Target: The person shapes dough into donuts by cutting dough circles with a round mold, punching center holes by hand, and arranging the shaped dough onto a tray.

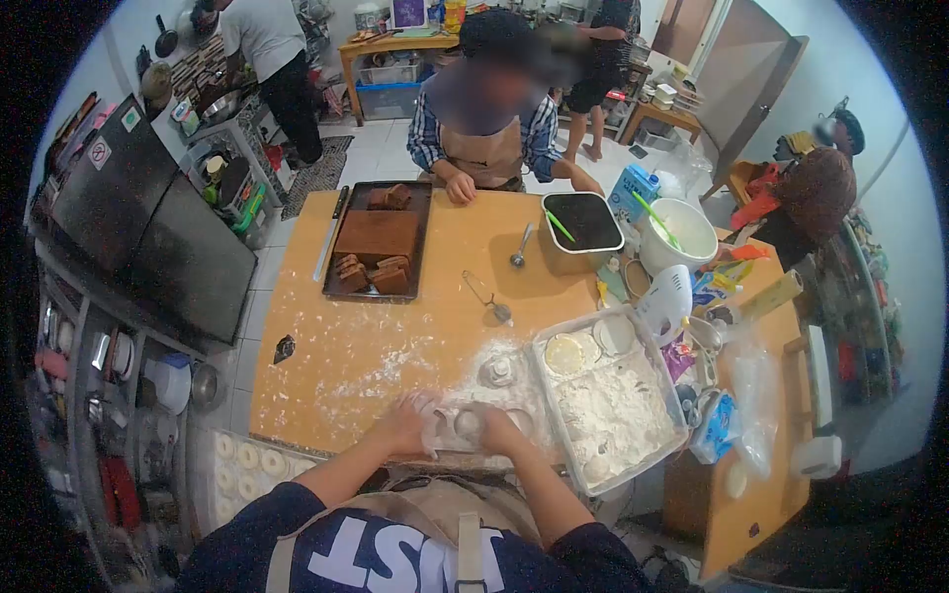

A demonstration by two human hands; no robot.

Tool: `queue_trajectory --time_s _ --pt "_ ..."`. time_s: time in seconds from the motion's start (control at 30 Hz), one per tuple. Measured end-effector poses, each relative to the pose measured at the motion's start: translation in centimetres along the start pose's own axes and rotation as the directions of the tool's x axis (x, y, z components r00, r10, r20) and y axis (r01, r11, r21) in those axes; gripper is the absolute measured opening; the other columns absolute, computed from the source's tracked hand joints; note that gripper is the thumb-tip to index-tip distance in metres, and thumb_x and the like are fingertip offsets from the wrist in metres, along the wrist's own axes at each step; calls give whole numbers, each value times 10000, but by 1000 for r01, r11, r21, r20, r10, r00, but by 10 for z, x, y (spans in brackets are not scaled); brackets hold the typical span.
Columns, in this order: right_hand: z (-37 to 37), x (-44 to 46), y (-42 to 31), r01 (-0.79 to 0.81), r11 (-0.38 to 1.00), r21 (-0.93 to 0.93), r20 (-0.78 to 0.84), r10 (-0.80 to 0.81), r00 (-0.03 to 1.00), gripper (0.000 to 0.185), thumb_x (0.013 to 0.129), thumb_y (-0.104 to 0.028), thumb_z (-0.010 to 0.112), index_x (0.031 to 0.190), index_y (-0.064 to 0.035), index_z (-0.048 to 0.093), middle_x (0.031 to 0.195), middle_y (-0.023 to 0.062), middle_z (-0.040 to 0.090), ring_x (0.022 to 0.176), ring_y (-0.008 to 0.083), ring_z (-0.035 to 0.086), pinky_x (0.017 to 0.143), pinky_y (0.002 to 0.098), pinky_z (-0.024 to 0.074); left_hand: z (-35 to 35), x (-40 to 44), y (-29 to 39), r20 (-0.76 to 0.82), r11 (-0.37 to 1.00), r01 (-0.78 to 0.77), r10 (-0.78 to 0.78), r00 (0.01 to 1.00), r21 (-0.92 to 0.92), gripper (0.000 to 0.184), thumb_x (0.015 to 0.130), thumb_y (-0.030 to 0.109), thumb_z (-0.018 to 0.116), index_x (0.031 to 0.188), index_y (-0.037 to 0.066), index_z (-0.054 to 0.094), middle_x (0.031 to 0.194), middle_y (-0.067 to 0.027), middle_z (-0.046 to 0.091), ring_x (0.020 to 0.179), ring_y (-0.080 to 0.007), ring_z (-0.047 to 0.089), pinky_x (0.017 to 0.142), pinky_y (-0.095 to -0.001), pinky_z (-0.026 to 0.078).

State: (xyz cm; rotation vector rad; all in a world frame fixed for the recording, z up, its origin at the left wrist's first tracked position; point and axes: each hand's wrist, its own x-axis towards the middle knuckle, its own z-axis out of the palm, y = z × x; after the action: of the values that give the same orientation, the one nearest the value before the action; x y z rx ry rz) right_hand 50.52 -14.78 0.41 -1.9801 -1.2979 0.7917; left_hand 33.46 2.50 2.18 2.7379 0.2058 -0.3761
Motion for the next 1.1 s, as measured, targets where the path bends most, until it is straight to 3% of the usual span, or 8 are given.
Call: queue_trajectory --time_s 0.07,0.17,0.23,0.33,0.43,0.53,0.63,1.1 --pt "8 8 5 53 959 -279 11 -52 999 545 618 -117 758 1119 -57 551 1123 152 564 989 340 561 879 415 453 -5 -8 -3 -10 1000 -3 3 1000 -30 1081 582 521 779 1398 31 266 1439 -189 281 1331 -371 257 1104 -454 227" --pt "-28 20 -18 23 976 -216 -281 -85 956 392 721 1 553 1104 -73 582 1176 186 538 1133 361 474 945 415 404 6 -6 -11 -9 1000 -20 19 1000 -18 1063 592 515 777 1400 40 276 1434 -197 285 1331 -370 258 1108 -451 225" --pt "-41 36 -17 -158 863 -479 -345 -20 938 367 720 33 518 1063 -71 594 1114 185 559 1066 363 514 895 436 436 0 -6 -8 12 997 17 -16 1000 -71 1021 607 509 770 1391 50 305 1439 -168 293 1344 -351 244 1116 -448 203" --pt "-48 54 -5 -284 841 -460 -158 237 959 354 744 35 520 1074 -72 591 1149 165 547 1007 371 547 857 447 459 8 -7 -10 -7 998 4 -5 1000 -69 1010 611 515 764 1394 69 309 1431 -182 298 1335 -365 251 1114 -441 216" --pt "-51 52 -12 -274 863 -424 -220 195 956 309 755 -5 542 1047 -75 617 1090 163 569 984 366 559 828 432 472 9 -7 -11 -10 999 -4 4 1000 -41 1011 605 513 766 1398 85 306 1425 -195 300 1328 -374 256 1109 -439 231" --pt "-38 33 -27 -120 936 -330 -101 91 991 249 751 -34 572 990 -71 635 1012 155 576 950 361 568 814 429 474 -1 -8 -6 12 995 32 -31 999 -94 962 610 452 780 1387 105 331 1430 -177 301 1322 -375 265 1094 -447 258" --pt "-22 7 -70 -183 904 -387 -18 191 981 243 737 -47 589 972 -78 643 971 158 571 927 348 573 800 427 478 1 -8 -8 6 993 30 -29 1000 -118 951 603 411 794 1385 116 340 1430 -175 302 1313 -384 276 1081 -455 282" --pt "26 -8 -62 -135 854 -502 -73 114 991 174 729 10 526 864 -51 615 931 182 564 880 359 581 720 434 498 10 -5 -13 -12 990 11 -13 1000 -140 991 564 395 820 1383 101 348 1416 -186 320 1307 -397 283 1090 -461 256"
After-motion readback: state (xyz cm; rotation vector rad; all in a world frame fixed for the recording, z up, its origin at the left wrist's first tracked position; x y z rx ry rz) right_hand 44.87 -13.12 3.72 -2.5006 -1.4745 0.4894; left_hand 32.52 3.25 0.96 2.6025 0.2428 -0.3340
